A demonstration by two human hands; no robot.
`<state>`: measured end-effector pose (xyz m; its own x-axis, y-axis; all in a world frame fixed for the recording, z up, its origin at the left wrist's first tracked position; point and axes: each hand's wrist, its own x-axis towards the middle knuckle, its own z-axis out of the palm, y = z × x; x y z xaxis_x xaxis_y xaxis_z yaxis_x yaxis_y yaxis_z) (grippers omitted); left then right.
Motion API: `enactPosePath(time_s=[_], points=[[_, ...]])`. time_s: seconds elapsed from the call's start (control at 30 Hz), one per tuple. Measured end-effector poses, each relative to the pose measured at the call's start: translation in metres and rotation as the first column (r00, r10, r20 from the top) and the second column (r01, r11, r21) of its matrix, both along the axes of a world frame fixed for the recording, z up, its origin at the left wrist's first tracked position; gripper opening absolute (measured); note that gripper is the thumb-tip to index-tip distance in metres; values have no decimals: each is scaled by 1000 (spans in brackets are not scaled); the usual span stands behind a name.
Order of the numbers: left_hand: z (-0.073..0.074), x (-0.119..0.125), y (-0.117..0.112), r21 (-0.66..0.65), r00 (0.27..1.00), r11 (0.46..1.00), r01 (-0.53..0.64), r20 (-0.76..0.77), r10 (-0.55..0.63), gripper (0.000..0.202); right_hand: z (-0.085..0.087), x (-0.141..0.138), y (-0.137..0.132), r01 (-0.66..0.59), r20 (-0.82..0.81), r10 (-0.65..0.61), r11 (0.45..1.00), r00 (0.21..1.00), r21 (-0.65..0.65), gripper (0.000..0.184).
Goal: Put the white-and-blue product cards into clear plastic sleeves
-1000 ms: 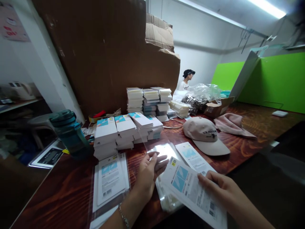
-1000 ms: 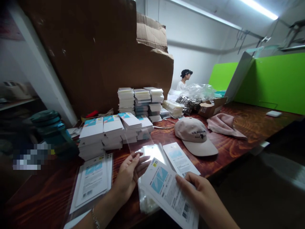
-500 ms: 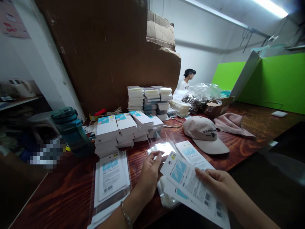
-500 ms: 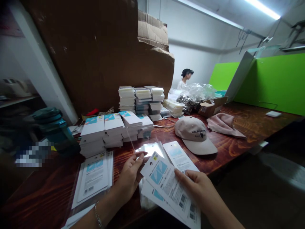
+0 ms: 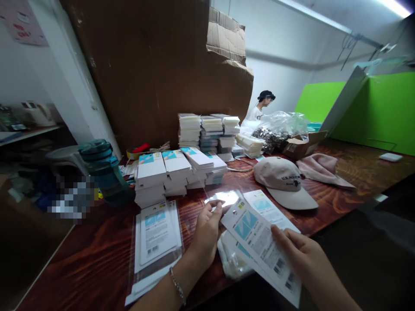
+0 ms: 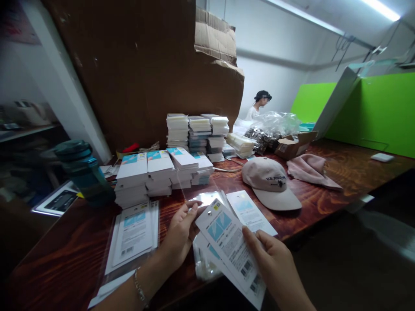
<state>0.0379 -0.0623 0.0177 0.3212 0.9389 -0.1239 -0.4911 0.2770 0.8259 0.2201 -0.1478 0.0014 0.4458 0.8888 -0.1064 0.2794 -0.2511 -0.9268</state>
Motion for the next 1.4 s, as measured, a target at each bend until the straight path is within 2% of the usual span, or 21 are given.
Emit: enactPosePath(time_s=[0.1,0.23,0.43,0.53,0.67,0.8,0.87,1.03,1.17,1.3,1.4], points=[[-3,0,-1,16,999,999,36,-12,-36,23,1,-6,2,19,-65,-21,999,998,-34,53],[-3,0,-1,31,999,998,46,-3,-46,22,2,-9,9,29,-44,-28,1000,999,8,53],[-6,1,7,-20,998,999,-46,43,46,25,-8,-9,6,-208,-205,206,978,957,12,47],[-6,1,9,-77,994,993,-87,60,92,27,-14,-11,2,-255,-220,261,965,940,56,45],[-2,1,6,-94,994,993,-72,78,79,28,-17,-12,3,-203,-147,217,974,965,106,47],[1,2,2,-30,994,997,70,86,-67,32,-10,-11,9,-152,-116,165,982,979,107,48],[0,2,2,-15,992,995,95,88,-93,33,-7,-13,11,-144,-116,157,983,981,114,48],[0,-1,6,-90,997,996,10,82,-3,29,-7,-17,8,-152,-148,172,979,974,133,46],[1,-3,7,-99,996,993,-71,45,76,30,-8,-16,1,-199,-203,217,974,955,103,45],[2,-3,4,-57,999,998,5,32,-3,31,-4,-13,-1,-263,-311,263,964,913,43,43],[3,-1,1,-24,997,997,78,21,-77,31,-1,-13,0,-231,-418,229,972,879,48,42]])
